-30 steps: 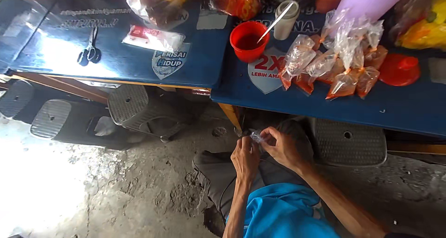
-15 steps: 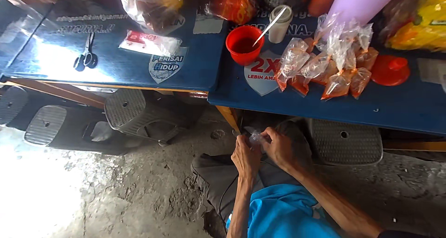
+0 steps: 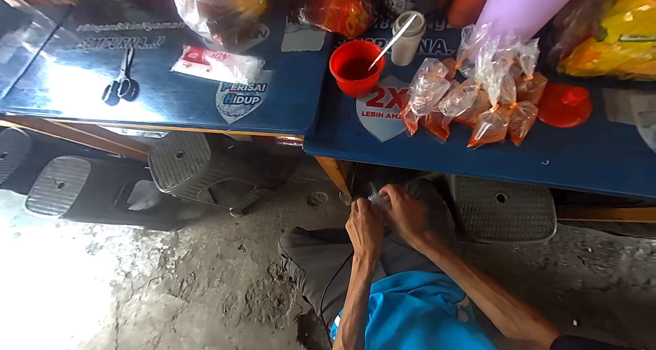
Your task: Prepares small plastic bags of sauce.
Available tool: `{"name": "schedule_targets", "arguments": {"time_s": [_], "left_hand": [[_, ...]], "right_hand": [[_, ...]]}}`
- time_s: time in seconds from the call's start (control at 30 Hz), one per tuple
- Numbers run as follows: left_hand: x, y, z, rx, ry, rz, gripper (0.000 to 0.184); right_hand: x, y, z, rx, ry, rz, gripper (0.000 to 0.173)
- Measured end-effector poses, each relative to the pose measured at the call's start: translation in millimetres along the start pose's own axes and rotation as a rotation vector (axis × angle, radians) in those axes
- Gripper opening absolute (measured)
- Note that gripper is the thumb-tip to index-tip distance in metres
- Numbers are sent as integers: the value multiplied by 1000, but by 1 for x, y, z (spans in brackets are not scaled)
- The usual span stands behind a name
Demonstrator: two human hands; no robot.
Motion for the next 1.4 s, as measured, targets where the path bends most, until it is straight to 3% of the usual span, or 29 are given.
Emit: {"name": "schedule_targets", "arguments": {"time_s": [0.2, 0.3, 0.4, 0.47, 0.5, 0.57, 0.67, 0.77, 0.87, 0.97, 1.07, 1.2, 1.27, 1.4], "left_hand": [[3, 0, 7, -6, 64, 26, 14], [4, 1, 9, 18, -1, -41, 19], [7, 5, 12, 158, -212, -311, 58], [0, 9, 12, 275, -332, -342, 83], [-7, 11, 11, 280, -383, -298, 82], [-13, 11, 11, 214, -443, -241, 61], [-8, 8, 18, 150, -391, -335, 38], [8, 6, 25, 217, -210, -421, 40], [22, 7, 32, 253, -110, -436, 45], [21, 10, 37, 268, -109, -414, 42], [15, 13, 41, 279, -112, -328, 40], [9, 23, 45, 236, -116, -255, 44], [0, 35, 47, 157, -154, -185, 46], [-26, 65, 51, -192, -315, -70, 48]], "right_hand": [[-11, 2, 6, -47, -110, -59, 27], [-16, 3, 6, 41, -243, -40, 32], [-22, 2, 9, 243, -413, 78, 46], [-22, -1, 11, 330, -439, 162, 53], [-19, -2, 11, 356, -435, 202, 54], [-11, -4, 11, 383, -428, 256, 52], [0, 0, 14, 386, -423, 342, 56], [10, 18, 15, 330, -332, 450, 59], [30, 48, 15, 145, -10, 425, 48], [50, 56, 12, 130, 247, 283, 37], [58, 52, 15, 71, 332, 235, 23], [72, 59, 22, -5, 418, 243, 21], [76, 61, 26, -3, 424, 240, 21], [87, 75, 40, -9, 402, 306, 20]]}}
Point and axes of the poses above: each hand's wrist, its own z-axis towards the middle knuckle, its own y-axis out of the back of the hand, x = y × z, the point moved 8 cm from there along z, towards the middle knuckle, and after that the axes turned 14 degrees about -x, right-handed, at the moved point
